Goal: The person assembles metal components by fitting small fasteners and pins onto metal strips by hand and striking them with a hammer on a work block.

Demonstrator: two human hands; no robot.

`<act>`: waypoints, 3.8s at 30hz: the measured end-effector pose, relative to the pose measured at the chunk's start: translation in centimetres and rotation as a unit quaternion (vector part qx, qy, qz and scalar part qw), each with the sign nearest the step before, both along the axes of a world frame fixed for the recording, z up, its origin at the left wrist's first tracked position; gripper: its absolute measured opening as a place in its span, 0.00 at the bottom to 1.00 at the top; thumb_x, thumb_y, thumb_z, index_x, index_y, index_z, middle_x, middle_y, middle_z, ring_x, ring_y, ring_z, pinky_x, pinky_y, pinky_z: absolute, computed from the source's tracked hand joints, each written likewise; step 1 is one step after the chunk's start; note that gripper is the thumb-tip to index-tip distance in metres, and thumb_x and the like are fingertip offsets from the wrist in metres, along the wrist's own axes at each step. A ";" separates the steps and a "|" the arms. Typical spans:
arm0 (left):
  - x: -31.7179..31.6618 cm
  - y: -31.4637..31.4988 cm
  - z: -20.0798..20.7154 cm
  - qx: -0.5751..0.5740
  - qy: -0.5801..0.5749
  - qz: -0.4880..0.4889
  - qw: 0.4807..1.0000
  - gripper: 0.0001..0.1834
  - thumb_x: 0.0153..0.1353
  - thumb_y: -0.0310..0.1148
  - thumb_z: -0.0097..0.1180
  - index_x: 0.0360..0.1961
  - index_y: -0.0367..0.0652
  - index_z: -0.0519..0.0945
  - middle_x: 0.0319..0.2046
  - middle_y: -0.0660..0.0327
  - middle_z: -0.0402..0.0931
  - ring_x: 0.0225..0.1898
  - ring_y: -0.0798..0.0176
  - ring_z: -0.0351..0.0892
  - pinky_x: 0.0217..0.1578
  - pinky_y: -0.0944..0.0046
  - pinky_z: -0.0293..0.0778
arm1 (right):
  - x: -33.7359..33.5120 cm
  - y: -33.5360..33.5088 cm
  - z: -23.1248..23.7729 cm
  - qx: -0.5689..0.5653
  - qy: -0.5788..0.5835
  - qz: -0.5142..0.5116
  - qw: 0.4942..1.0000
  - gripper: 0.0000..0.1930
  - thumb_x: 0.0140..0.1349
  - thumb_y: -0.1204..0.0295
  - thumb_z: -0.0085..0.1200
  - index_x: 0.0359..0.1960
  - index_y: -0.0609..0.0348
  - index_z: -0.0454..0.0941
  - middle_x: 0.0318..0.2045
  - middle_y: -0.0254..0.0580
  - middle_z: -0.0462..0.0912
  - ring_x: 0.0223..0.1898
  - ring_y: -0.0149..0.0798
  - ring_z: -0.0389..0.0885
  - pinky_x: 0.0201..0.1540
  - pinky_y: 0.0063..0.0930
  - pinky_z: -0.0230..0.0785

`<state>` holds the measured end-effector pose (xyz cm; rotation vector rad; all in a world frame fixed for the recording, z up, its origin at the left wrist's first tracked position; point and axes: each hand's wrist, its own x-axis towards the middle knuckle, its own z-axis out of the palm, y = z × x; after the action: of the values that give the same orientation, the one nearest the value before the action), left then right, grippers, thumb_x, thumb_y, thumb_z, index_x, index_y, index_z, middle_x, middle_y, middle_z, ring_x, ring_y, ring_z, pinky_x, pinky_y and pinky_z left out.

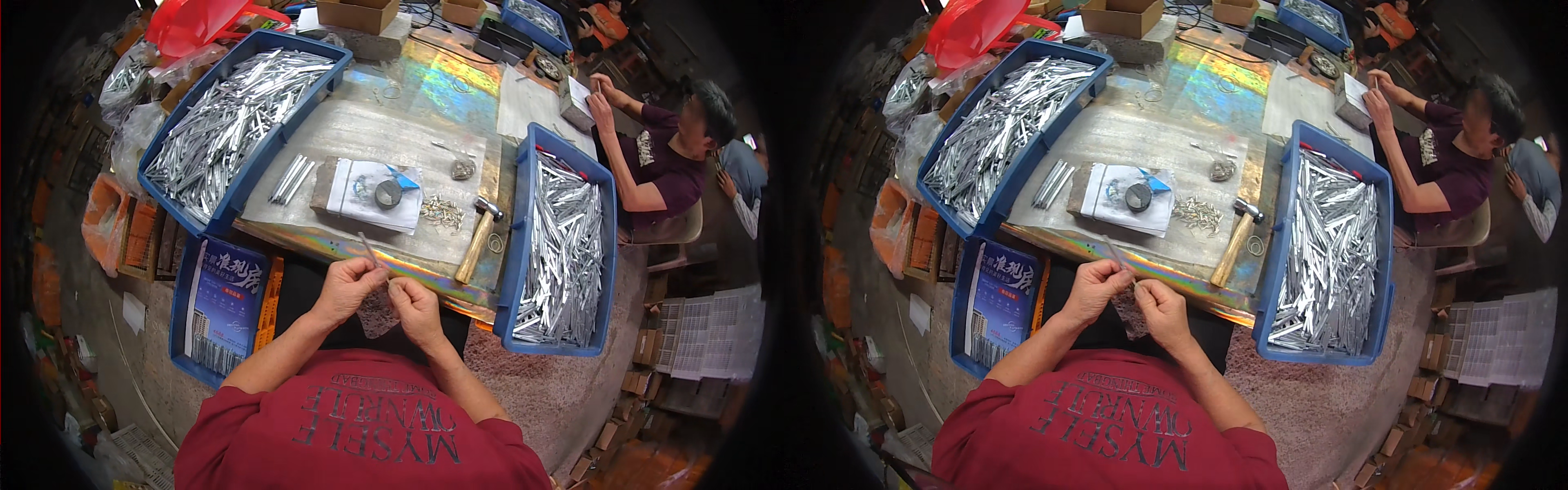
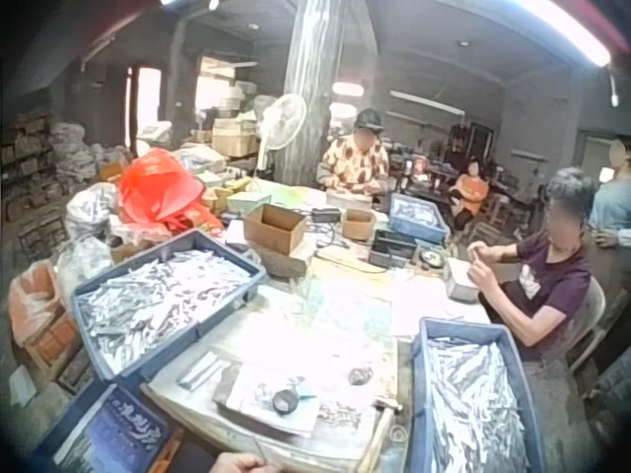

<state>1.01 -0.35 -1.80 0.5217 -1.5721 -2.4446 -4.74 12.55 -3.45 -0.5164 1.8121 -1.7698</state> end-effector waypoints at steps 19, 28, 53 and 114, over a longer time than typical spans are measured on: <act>0.3 -1.2 -0.9 -0.005 -0.038 0.018 0.999 0.07 0.53 0.31 0.52 0.25 0.38 0.74 0.19 0.66 0.71 0.17 0.78 0.65 0.16 0.81 0.59 | -10.2 -2.0 -2.2 0.424 0.465 -0.063 0.774 0.05 0.49 0.72 0.45 0.22 0.61 0.67 0.23 0.51 0.71 0.26 0.51 0.71 0.29 0.41 0.64; 0.0 -1.2 -0.2 0.032 -0.037 0.021 0.999 0.07 0.53 0.32 0.52 0.24 0.40 0.73 0.20 0.65 0.72 0.17 0.79 0.66 0.15 0.82 0.59 | -8.3 -0.3 -0.6 0.108 0.171 -0.146 0.968 0.05 0.54 0.74 0.44 0.29 0.64 0.68 0.17 0.38 0.69 0.18 0.34 0.68 0.22 0.24 0.60; -0.6 -0.1 0.1 0.183 -0.026 0.037 0.982 0.09 0.54 0.35 0.51 0.23 0.42 0.71 0.16 0.69 0.69 0.15 0.80 0.66 0.13 0.82 0.59 | -0.9 -1.1 2.0 -0.134 -0.158 0.006 0.978 0.14 0.55 0.77 0.46 0.43 0.61 0.59 0.21 0.35 0.69 0.22 0.24 0.65 0.24 0.12 0.59; -3.8 -3.1 0.2 -0.051 0.064 0.143 0.986 0.08 0.54 0.31 0.50 0.24 0.37 0.73 0.16 0.70 0.68 0.19 0.81 0.63 0.19 0.80 0.60 | -0.1 -1.6 2.1 -0.109 -0.134 -0.036 0.984 0.21 0.57 0.74 0.43 0.52 0.61 0.52 0.24 0.36 0.71 0.21 0.22 0.67 0.25 0.13 0.61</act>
<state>-2.82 -3.43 -1.63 0.5210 -1.4503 -2.1300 -4.87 10.95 -1.34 -0.2813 1.4790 -1.9931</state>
